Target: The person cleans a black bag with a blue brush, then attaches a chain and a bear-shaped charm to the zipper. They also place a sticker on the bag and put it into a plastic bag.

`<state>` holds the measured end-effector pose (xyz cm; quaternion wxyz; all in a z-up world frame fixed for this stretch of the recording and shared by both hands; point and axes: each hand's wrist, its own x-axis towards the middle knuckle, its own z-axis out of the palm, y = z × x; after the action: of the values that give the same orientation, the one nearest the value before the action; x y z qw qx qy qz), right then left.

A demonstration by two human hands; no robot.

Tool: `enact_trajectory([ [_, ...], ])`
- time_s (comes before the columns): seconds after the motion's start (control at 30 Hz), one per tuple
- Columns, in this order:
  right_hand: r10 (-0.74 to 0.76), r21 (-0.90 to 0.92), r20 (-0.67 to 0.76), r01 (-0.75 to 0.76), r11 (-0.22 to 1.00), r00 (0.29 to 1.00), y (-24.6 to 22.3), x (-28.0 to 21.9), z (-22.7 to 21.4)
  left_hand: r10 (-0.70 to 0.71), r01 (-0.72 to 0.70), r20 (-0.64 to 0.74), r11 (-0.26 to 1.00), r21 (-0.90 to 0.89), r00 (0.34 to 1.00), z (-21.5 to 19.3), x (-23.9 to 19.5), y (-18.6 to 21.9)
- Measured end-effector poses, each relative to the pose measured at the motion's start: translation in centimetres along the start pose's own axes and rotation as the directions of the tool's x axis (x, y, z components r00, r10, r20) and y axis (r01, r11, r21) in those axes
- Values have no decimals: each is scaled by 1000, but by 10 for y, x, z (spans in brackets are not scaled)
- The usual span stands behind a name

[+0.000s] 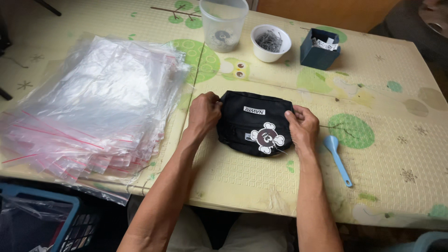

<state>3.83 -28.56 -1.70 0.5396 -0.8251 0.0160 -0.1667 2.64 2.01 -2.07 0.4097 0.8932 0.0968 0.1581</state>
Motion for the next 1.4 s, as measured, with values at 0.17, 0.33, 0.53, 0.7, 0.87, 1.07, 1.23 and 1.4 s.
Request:
enact_trajectory([
  [0.17,35,51,-4,-35,998,999,14,4,-3,19,-41,129,985,170,991,-82,-19,48],
  [0.33,33,57,-17,-32,998,999,28,10,-2,-21,-25,101,899,437,995,-141,19,-3],
  [0.53,24,28,-24,-23,999,999,40,15,0,-104,24,86,764,644,991,-216,39,-55],
  [0.7,7,3,-25,-7,1000,1000,56,21,1,-290,19,358,799,600,888,-251,7,-24],
  [0.87,-3,-13,-32,2,1000,999,36,11,0,-203,6,279,818,575,939,-240,4,-67],
  [1.07,-14,3,-41,14,1000,999,29,7,-2,-115,26,107,789,613,988,-244,18,-87],
  [1.23,-20,0,-35,20,1000,999,39,12,-1,-26,103,-137,800,591,990,-248,43,-100],
  [1.4,-30,-1,-39,30,1000,999,40,11,-1,-14,176,-296,833,525,955,-237,63,-92],
])
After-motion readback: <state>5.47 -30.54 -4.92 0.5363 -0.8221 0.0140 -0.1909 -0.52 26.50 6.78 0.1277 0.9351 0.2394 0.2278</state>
